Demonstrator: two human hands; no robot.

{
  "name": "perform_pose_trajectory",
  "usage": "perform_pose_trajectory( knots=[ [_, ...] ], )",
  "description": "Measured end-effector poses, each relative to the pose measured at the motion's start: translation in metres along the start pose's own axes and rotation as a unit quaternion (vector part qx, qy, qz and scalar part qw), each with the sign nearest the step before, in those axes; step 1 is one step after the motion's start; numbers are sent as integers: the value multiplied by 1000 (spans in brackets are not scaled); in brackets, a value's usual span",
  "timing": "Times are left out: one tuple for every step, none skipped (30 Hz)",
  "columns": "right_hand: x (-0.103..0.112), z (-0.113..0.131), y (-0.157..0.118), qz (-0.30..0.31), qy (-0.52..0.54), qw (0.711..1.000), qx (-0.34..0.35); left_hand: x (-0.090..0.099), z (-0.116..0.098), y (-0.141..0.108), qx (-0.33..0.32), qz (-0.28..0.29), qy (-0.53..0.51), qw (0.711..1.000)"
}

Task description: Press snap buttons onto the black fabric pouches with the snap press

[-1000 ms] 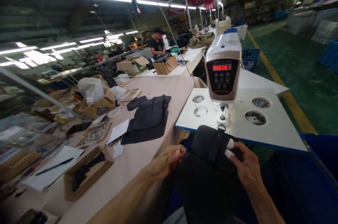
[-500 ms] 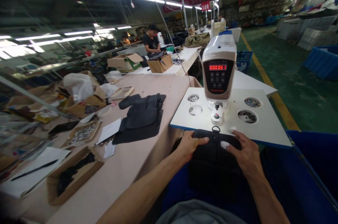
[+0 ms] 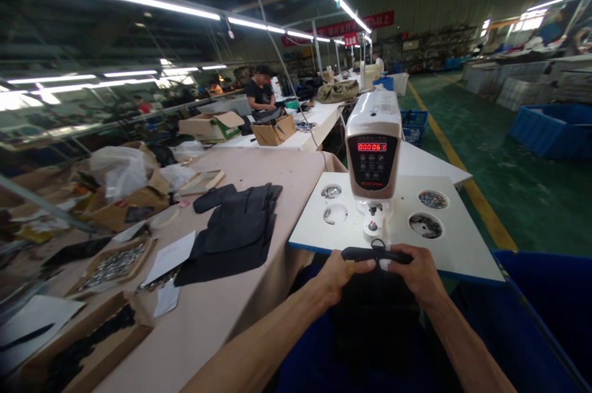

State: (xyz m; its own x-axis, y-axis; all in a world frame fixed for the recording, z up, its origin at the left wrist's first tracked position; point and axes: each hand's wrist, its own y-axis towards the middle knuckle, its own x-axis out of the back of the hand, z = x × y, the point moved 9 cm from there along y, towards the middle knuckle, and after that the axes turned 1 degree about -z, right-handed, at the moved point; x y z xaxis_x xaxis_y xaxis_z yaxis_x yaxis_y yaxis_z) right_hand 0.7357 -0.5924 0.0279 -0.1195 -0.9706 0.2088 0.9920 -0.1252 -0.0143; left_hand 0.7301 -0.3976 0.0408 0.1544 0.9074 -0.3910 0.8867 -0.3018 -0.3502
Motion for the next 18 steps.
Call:
perform_pose_trajectory(
  knots=[
    [0,-4,6,-12,-6,1000,-8,3,3,7,7,-13,1,1000],
    [0,-6,11,-21,-13,1000,-16,8,6,14,16,-33,3,999],
    [-1,-7,17,-28,-21,999,-19,14,9,22,23,-60,8,998],
    [-1,-7,24,-34,-28,999,-17,20,10,30,29,-90,14,995],
    [-2,-6,31,-39,-37,998,-13,25,11,38,32,-117,21,992],
    [-3,-4,39,-45,-43,998,-9,29,10,46,34,-140,29,989],
    [-2,-2,47,-53,-47,997,-6,32,9,55,34,-156,35,986],
    [-1,-1,56,-64,-51,997,-6,33,7,64,34,-168,40,984],
    [-1,-1,64,-73,-55,996,-8,34,5,73,33,-177,44,983],
    [0,-1,73,-83,-60,995,-11,35,2,81,32,-183,48,981],
    [1,-2,80,-93,-63,994,-16,36,0,89,33,-192,53,979],
    [2,-4,88,-100,-62,993,-22,38,-2,97,35,-199,58,978],
    [2,-6,94,-104,-56,993,-30,39,-4,103,38,-206,64,976],
    [1,-10,100,-104,-47,993,-38,41,-5,109,42,-212,68,974],
    [-1,-13,105,-101,-36,993,-45,42,-5,115,46,-217,73,972],
    [-2,-16,109,-96,-25,994,-51,44,-5,119,50,-221,77,971],
    [-4,-19,113,-92,-16,994,-55,45,-5,123,55,-224,81,970],
    [-5,-21,116,-90,-11,994,-56,46,-5,126,59,-226,84,969]
  ],
)
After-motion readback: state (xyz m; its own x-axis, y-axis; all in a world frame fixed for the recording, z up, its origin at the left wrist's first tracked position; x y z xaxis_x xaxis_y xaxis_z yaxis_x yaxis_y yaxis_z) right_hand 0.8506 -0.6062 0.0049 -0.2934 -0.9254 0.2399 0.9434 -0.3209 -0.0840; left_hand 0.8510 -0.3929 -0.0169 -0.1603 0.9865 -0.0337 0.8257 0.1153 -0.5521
